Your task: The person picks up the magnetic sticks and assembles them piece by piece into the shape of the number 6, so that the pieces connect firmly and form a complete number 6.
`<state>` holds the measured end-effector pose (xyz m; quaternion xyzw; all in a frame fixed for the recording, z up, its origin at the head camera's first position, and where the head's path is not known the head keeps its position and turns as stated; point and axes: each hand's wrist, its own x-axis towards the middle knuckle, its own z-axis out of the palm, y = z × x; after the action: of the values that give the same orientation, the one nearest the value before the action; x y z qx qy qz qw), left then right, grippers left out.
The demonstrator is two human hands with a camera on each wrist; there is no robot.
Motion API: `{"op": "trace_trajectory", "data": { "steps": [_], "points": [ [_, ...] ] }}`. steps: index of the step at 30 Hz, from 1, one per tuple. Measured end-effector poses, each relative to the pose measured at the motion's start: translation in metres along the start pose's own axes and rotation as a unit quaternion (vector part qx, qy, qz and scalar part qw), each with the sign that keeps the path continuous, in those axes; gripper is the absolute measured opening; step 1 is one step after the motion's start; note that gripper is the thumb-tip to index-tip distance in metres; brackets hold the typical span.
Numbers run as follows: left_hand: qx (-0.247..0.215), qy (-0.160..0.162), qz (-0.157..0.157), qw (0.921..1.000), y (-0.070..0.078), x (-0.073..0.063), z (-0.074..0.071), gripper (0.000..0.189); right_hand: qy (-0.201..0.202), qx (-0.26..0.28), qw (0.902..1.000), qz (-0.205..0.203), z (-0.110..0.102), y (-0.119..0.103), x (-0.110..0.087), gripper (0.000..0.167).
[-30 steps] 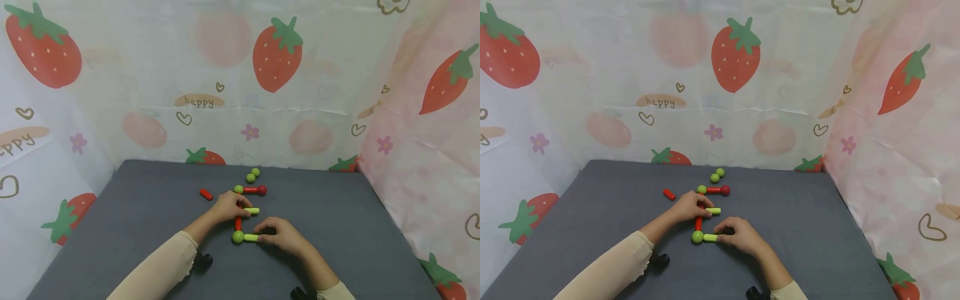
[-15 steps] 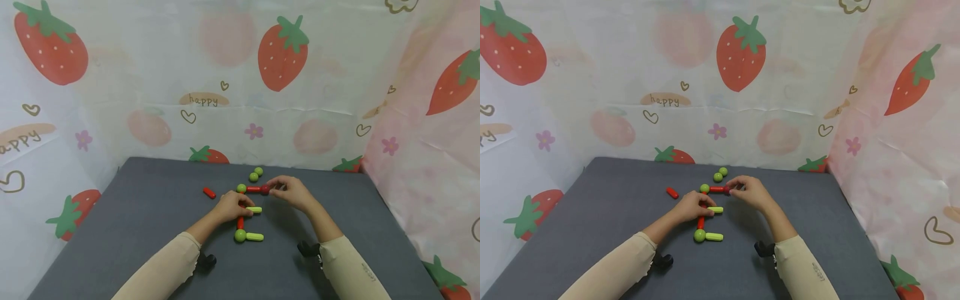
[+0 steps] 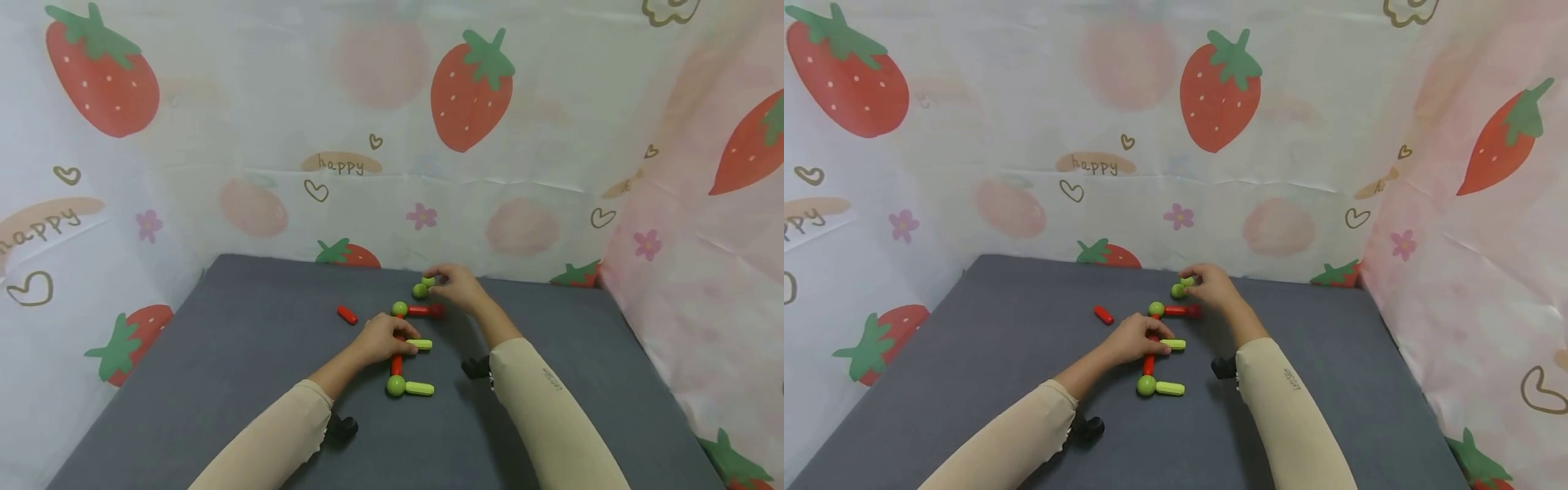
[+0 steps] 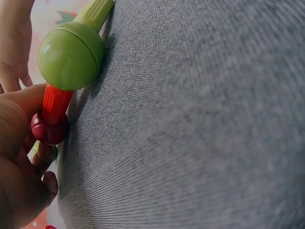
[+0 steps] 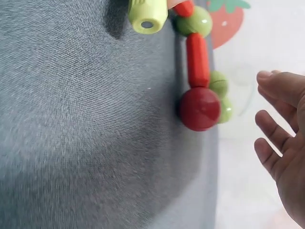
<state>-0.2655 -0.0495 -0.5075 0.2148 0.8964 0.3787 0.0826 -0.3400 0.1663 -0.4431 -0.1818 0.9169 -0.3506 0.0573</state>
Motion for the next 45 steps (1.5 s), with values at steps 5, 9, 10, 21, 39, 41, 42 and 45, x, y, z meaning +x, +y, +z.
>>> {"op": "trace_trajectory", "data": {
  "steps": [5, 9, 10, 21, 39, 41, 42, 45],
  "points": [
    [-0.005, 0.005, 0.003, 1.0000, 0.000, 0.000, 0.000, 0.017, -0.002, -0.002, 0.9999, 0.011, 0.010, 0.009, 0.012, 0.039],
    [0.001, 0.004, 0.009, 1.0000, 0.002, 0.000, 0.000, 0.018, -0.008, -0.006, 0.9997, 0.022, 0.018, 0.015, 0.017, 0.044],
    [0.003, 0.003, 0.009, 0.9999, 0.002, 0.000, 0.000, 0.018, -0.010, -0.007, 0.9996, 0.025, 0.020, 0.016, 0.018, 0.044],
    [0.010, 0.001, 0.009, 0.9999, 0.004, 0.000, -0.001, 0.018, -0.013, -0.028, 0.9982, 0.051, 0.030, 0.016, 0.022, 0.044],
    [0.016, 0.001, 0.006, 0.9999, -0.001, 0.002, 0.001, 0.017, -0.010, -0.033, 0.9969, 0.070, 0.033, 0.016, 0.022, 0.035],
    [0.015, 0.002, 0.007, 0.9999, -0.002, 0.002, 0.001, 0.018, -0.008, -0.023, 0.9974, 0.068, 0.032, 0.016, 0.021, 0.035],
    [0.015, 0.002, 0.007, 0.9999, -0.003, 0.002, 0.001, 0.018, -0.006, -0.016, 0.9976, 0.067, 0.031, 0.016, 0.020, 0.036],
    [0.013, 0.003, 0.008, 0.9999, -0.004, 0.002, 0.001, 0.018, -0.003, 0.002, 0.9984, 0.057, 0.027, 0.012, 0.016, 0.038]
  ]
}}
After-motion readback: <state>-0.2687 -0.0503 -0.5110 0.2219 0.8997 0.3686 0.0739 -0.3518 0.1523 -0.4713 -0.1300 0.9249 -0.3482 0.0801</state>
